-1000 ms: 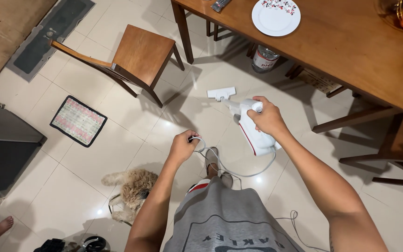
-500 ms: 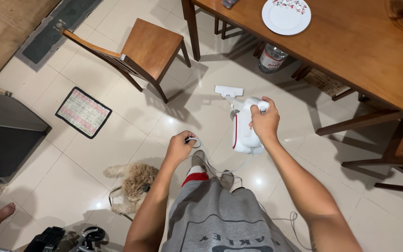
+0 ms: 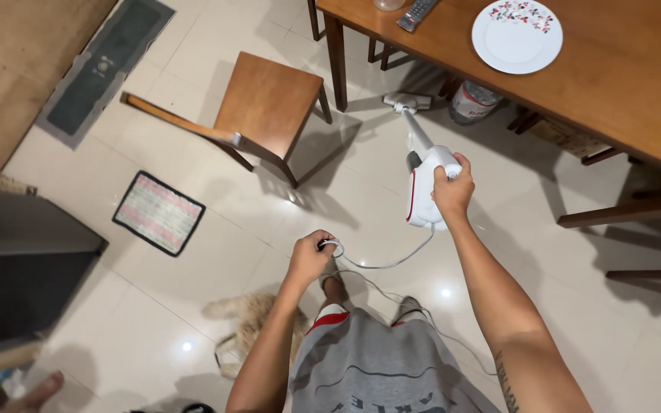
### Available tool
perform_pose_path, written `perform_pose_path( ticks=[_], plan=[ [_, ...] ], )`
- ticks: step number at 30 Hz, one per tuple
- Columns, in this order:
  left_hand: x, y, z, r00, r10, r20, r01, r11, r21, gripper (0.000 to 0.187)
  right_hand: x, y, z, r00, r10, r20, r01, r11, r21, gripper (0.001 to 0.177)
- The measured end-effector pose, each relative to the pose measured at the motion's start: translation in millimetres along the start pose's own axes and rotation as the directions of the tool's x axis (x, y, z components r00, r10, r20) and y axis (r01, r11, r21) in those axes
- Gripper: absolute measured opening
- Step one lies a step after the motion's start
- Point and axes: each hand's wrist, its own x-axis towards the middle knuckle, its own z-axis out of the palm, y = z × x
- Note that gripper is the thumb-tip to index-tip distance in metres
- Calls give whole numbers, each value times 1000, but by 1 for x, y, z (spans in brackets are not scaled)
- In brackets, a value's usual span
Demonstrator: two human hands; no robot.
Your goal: Vacuuming the floor around furniture and a wheelchair using a handheld vacuum.
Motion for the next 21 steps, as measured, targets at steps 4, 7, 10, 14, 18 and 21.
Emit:
perform_pose_path(
  ticks=[4,7,10,14,18,21],
  plan=[
    [38,19,-47,995,-61,74,60,998,24,16,13,-13,55,998,62,-33,-62,998,0,55],
    [67,24,-69,954,-244,176,238,970,55,18,28,-6,95,989,113,-93,-103,989,104,57],
    [97,4,-69,982,-91,165,81,994,67,17,50,13,125,994,68,-81,-44,962,269,63],
    [123,-11,-58,984,-31,176,21,998,56,18,87,58,144,991,125,-38,-106,940,324,67],
    [132,-16,-42,971,-85,222,76,996,48,18,117,90,126,975,222,-10,-185,834,519,64],
    [135,-23,-20,950,-194,246,177,980,92,18,160,136,116,912,407,48,-311,612,727,35]
  ],
)
